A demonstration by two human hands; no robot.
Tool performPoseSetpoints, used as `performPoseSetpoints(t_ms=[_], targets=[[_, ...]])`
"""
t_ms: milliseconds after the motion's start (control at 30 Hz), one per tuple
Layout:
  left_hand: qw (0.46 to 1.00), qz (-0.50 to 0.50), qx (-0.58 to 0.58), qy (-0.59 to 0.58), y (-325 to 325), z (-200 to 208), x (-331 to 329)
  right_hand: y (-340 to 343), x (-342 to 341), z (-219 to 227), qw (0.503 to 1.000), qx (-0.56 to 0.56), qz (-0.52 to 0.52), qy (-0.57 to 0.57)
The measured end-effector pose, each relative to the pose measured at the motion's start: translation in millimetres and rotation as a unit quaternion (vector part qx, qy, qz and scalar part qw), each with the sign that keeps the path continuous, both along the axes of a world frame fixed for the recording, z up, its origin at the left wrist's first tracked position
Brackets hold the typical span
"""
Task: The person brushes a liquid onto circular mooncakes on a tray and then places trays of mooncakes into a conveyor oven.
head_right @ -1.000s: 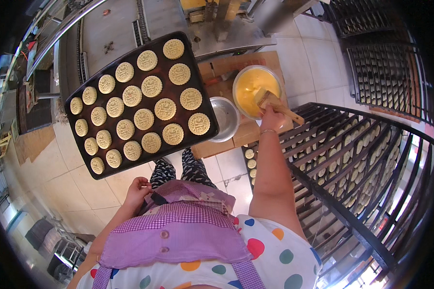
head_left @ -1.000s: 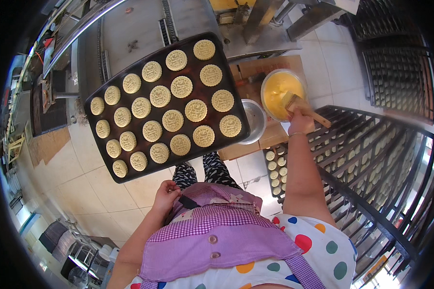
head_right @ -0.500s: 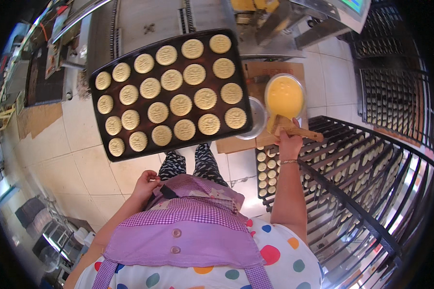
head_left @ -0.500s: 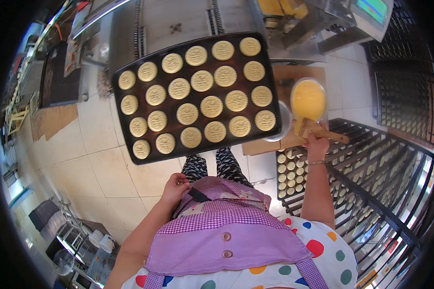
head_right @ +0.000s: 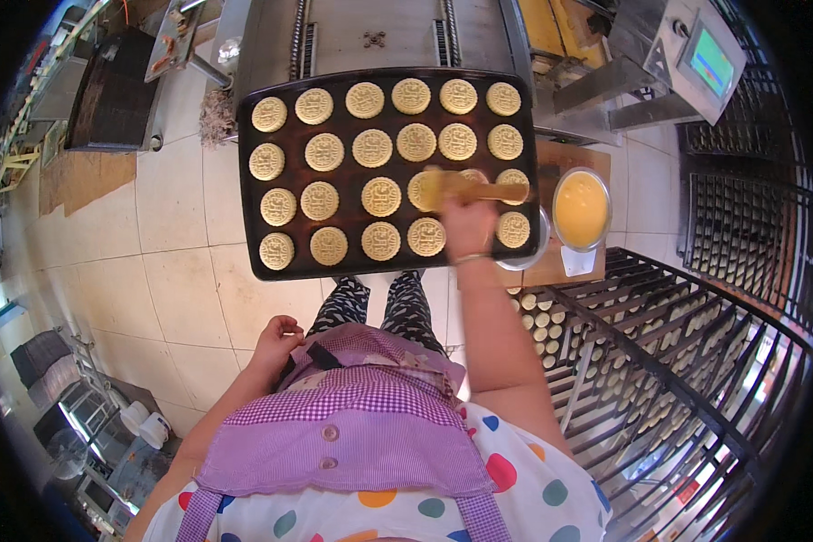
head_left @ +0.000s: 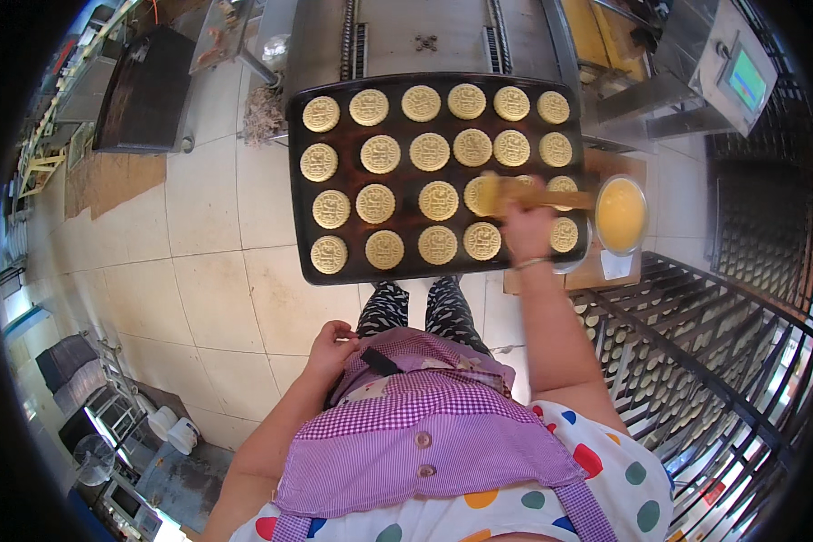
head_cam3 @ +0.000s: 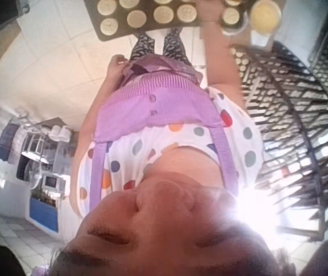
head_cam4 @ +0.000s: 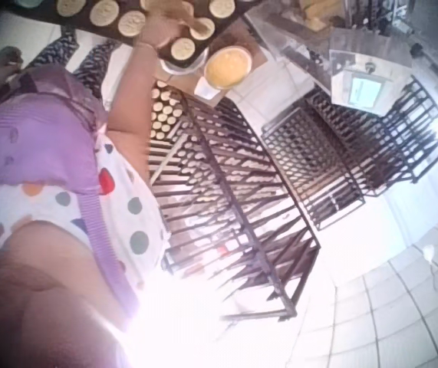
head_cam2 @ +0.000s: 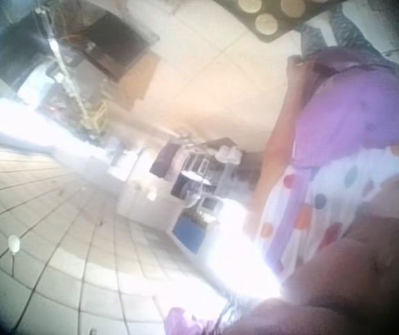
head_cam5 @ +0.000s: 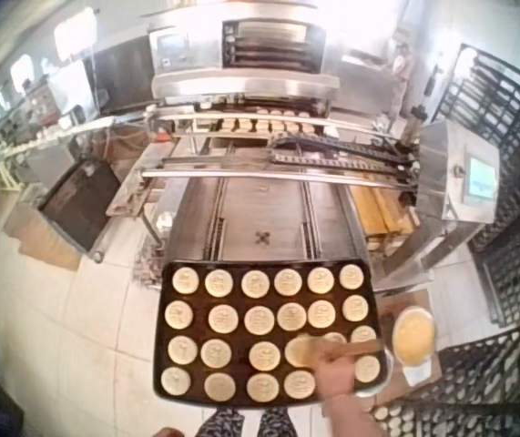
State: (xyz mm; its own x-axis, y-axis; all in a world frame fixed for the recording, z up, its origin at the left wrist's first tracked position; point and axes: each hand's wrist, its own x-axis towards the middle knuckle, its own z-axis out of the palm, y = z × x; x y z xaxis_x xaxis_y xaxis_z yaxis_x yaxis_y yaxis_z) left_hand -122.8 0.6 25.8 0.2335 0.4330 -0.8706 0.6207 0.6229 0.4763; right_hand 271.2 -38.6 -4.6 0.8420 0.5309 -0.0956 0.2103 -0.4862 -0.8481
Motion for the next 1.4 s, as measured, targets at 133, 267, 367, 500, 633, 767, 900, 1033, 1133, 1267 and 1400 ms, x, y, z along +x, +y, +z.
performPoseSetpoints(t_ms=[133, 267, 367, 500, 633, 767, 900, 1033, 1133, 1267, 1400], targets=[[0.999, 0.043, -0.006, -0.01, 5.9, -5.3, -34.6, -30.3, 48.4, 15.2, 0.996, -0.006, -0.088, -0.004], [0.999, 0.049, -0.009, -0.018, 14.5, -9.4, -47.2, 14.9, -22.0, -2.5, 1.0, -0.011, 0.02, -0.006], [0.999, 0.019, 0.004, -0.03, 26.1, -12.1, -43.7, 74.9, -120.4, -9.4, 0.99, 0.035, 0.084, 0.105], [0.999, 0.032, 0.002, -0.037, 35.4, -1.5, -42.3, 106.6, -157.7, -4.4, 0.979, 0.048, 0.079, 0.181], [1.0, 0.015, 0.012, -0.013, 41.3, -2.7, -54.8, 56.6, -76.3, -36.3, 0.997, -0.048, 0.001, 0.057], [1.0, 0.03, -0.002, 0.002, 45.1, -2.0, -71.7, -8.4, 14.6, -8.1, 0.988, -0.108, -0.093, -0.061], [1.0, 0.01, 0.011, 0.002, 49.5, -4.0, -76.3, -7.9, -8.2, -16.5, 0.998, -0.033, -0.047, -0.031], [1.0, -0.014, 0.016, -0.014, 55.9, -9.9, -63.3, 27.8, -173.8, -4.7, 0.971, -0.178, 0.149, 0.059], [0.999, -0.028, 0.029, -0.03, 60.0, 1.5, -45.8, 27.9, -204.1, 18.1, 0.979, -0.037, 0.159, 0.123], [0.997, -0.062, 0.044, -0.017, 54.9, -3.5, -44.5, -37.3, -118.1, -29.9, 0.982, -0.175, 0.003, 0.067], [0.998, -0.053, 0.024, 0.001, 44.9, -12.4, -52.4, -96.7, -17.5, 1.7, 0.982, -0.163, -0.074, -0.066]])
